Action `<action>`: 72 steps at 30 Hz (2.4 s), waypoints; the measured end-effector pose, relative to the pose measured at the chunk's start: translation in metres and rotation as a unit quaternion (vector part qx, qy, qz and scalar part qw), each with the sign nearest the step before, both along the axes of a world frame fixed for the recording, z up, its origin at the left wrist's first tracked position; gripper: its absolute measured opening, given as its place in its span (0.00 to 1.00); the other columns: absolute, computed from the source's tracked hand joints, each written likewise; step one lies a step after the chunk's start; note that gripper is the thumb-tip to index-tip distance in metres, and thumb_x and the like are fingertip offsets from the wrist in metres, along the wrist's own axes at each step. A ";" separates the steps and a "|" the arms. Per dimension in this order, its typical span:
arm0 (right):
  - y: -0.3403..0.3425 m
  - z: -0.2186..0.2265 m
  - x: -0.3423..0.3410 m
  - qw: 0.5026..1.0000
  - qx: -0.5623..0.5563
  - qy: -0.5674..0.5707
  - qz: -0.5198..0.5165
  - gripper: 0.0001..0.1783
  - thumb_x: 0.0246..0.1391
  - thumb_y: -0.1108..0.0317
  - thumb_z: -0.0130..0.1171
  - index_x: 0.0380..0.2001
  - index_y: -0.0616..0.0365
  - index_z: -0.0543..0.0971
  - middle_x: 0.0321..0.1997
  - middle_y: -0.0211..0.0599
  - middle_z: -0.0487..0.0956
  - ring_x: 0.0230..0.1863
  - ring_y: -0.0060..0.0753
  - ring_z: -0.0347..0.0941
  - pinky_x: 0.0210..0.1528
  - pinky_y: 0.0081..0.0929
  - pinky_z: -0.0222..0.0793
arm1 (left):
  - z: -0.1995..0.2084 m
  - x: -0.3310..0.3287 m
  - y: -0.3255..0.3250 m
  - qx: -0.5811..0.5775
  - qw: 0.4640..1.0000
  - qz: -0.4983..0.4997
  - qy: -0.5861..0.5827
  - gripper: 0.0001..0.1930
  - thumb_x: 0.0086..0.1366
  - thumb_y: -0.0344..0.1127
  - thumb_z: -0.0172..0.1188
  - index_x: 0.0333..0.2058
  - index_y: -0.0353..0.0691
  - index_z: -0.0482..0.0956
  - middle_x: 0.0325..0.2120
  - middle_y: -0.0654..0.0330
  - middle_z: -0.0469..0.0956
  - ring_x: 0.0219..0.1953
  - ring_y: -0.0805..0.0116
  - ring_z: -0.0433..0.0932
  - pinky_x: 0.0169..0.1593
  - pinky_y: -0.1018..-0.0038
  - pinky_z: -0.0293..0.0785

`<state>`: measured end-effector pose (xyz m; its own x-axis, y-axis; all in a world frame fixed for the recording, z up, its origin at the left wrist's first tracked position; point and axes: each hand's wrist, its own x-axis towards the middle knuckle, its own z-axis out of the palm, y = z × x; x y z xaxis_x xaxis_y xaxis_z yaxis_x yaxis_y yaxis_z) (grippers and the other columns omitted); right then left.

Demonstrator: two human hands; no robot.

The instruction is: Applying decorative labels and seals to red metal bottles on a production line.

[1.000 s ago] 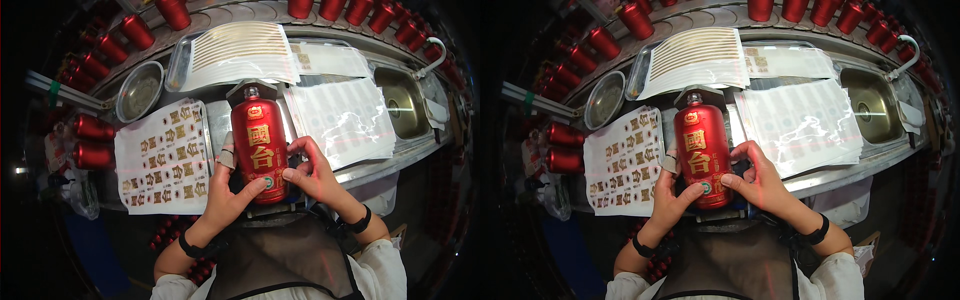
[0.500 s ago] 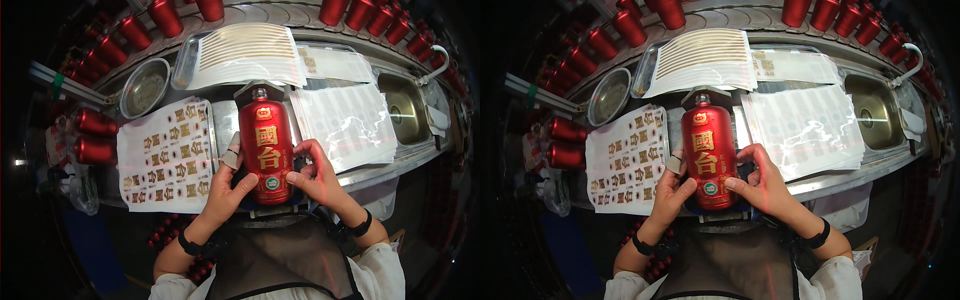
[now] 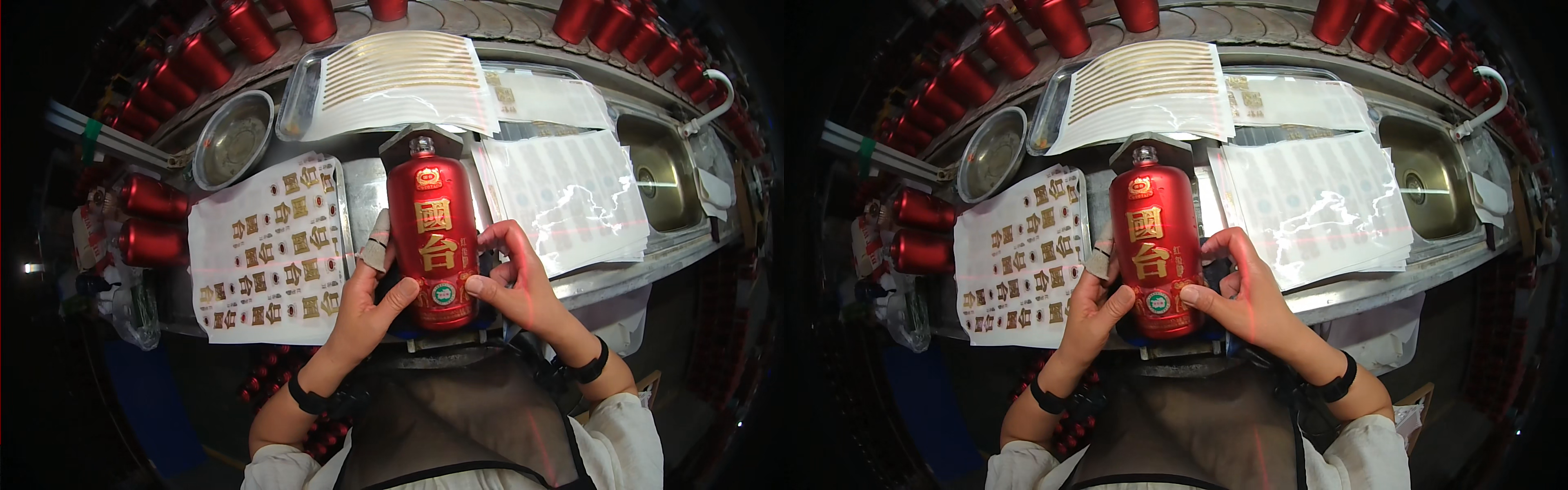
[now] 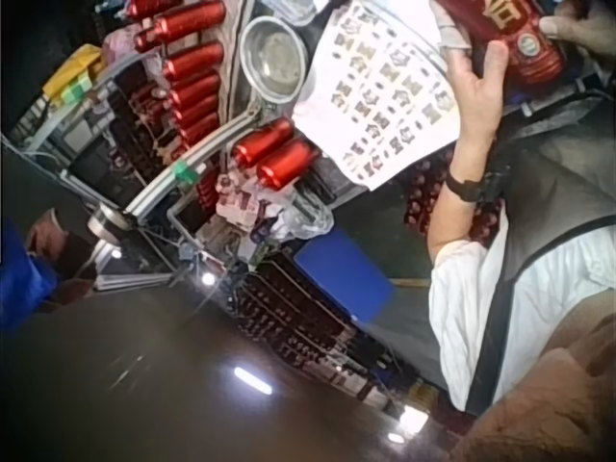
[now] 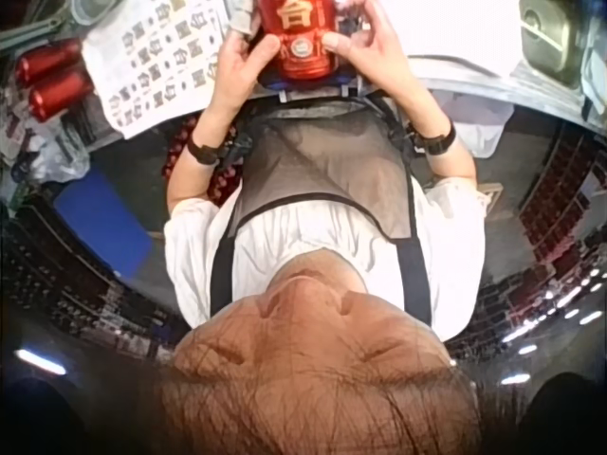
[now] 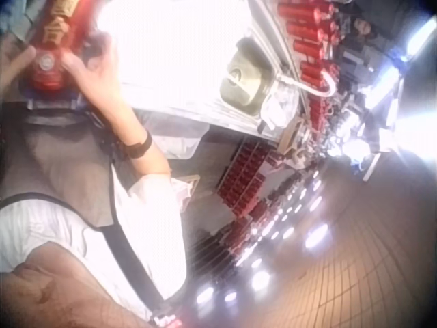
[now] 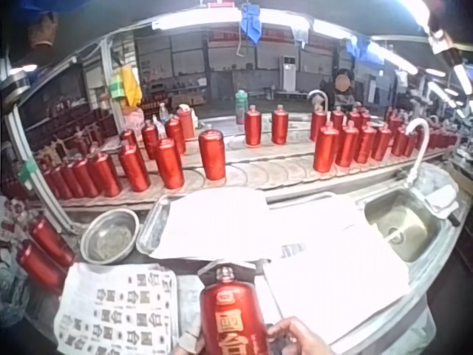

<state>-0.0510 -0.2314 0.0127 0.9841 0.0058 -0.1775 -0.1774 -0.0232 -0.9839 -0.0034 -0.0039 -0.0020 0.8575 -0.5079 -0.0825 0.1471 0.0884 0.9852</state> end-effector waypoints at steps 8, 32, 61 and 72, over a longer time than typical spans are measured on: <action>-0.003 -0.007 0.001 0.999 0.038 -0.007 0.005 0.25 0.52 0.63 0.69 0.48 0.57 0.67 0.43 0.30 0.70 0.21 0.03 0.54 0.21 0.09 0.52 | 0.001 0.000 -0.003 0.042 0.997 -0.006 -0.060 0.46 0.62 0.40 0.66 0.68 0.29 0.46 0.66 0.48 0.57 0.69 0.61 0.56 0.69 0.67 0.48; -0.004 0.003 -0.013 0.998 -0.052 0.009 0.032 0.39 0.43 0.60 0.76 0.55 0.58 0.67 0.50 0.31 0.73 0.23 0.07 0.59 0.26 0.10 0.57 | -0.006 -0.004 0.009 0.144 0.978 -0.022 -0.147 0.54 0.56 0.52 0.69 0.69 0.33 0.45 0.65 0.47 0.61 0.70 0.55 0.55 0.71 0.50 0.25; 0.017 0.058 -0.001 0.865 -0.332 -0.376 0.026 0.20 0.37 0.82 0.68 0.38 0.61 0.78 0.32 0.40 0.79 0.30 0.42 0.75 0.32 0.33 0.69 | 0.007 -0.010 -0.004 0.187 0.957 -0.007 -0.222 0.44 0.55 0.42 0.71 0.65 0.30 0.57 0.62 0.46 0.61 0.63 0.52 0.59 0.67 0.59 0.49; 0.035 0.042 -0.041 0.863 -0.295 -0.403 0.078 0.13 0.35 0.72 0.68 0.31 0.57 0.82 0.33 0.32 0.77 0.30 0.36 0.73 0.28 0.32 0.68 | -0.002 -0.006 0.014 0.029 0.994 -0.048 -0.095 0.42 0.62 0.35 0.57 0.69 0.30 0.44 0.69 0.46 0.53 0.71 0.58 0.51 0.72 0.62 0.34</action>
<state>-0.0917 -0.1959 0.0542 0.7845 0.2925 0.5469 0.6099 -0.5238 -0.5947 -0.0099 0.0100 -0.0043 0.8084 -0.5869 0.0445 -0.0368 0.0252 0.9990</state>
